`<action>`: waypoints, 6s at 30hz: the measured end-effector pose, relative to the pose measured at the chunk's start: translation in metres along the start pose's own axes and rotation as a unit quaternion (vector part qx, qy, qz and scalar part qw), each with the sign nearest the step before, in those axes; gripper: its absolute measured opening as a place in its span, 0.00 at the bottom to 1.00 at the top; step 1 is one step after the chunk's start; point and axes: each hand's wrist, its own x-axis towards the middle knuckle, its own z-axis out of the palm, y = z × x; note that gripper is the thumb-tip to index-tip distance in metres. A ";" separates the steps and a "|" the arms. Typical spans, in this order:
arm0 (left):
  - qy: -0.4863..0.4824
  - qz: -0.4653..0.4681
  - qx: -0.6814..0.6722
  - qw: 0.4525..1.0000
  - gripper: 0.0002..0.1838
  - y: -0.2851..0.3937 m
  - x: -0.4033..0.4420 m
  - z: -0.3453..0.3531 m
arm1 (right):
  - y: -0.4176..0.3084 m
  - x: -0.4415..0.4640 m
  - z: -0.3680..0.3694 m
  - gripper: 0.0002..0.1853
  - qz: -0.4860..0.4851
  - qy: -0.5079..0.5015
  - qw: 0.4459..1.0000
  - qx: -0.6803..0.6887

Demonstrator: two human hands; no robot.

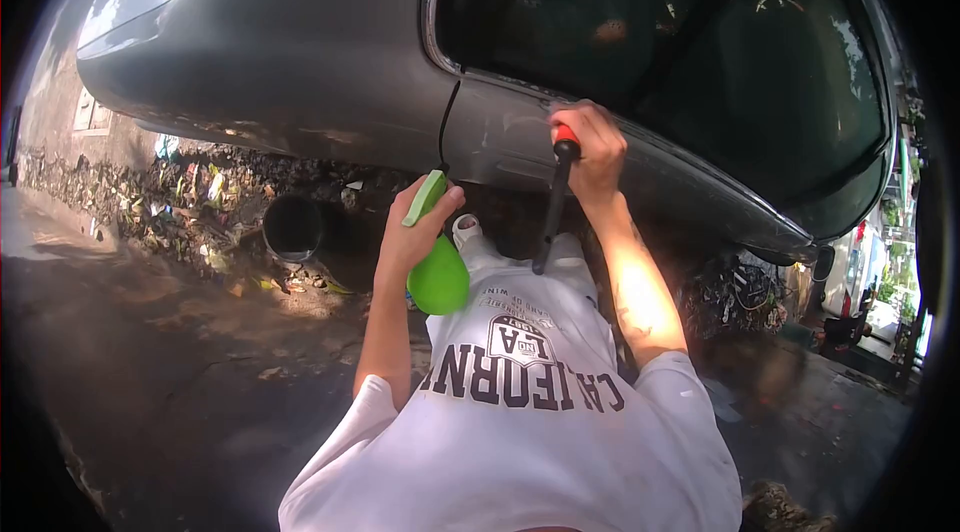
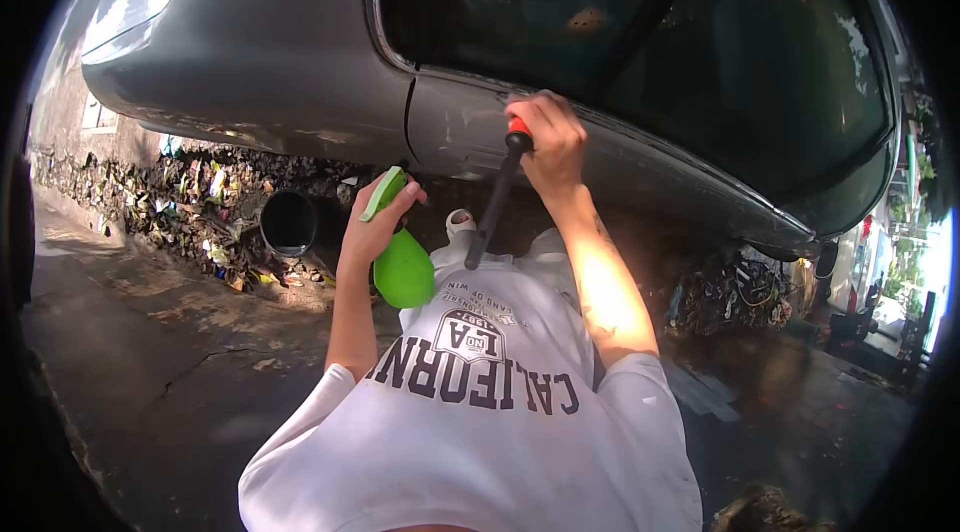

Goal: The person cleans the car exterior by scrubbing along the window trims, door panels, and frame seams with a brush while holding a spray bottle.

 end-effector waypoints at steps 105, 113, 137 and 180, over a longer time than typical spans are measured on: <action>0.142 -0.137 -0.012 0.980 0.19 -0.063 -0.039 0.016 | -0.026 0.016 0.021 0.12 -0.021 -0.023 0.997 0.067; 0.043 -0.150 -0.015 0.988 0.18 -0.030 -0.021 0.039 | 0.053 -0.039 -0.058 0.13 0.049 -0.028 0.998 0.028; 0.028 -0.091 0.060 0.994 0.18 0.032 -0.016 0.225 | 0.124 -0.079 -0.131 0.15 0.237 0.029 0.966 0.098; -0.126 -0.028 0.253 0.959 0.16 0.066 0.047 0.627 | 0.323 -0.365 -0.427 0.35 0.602 0.431 0.644 0.191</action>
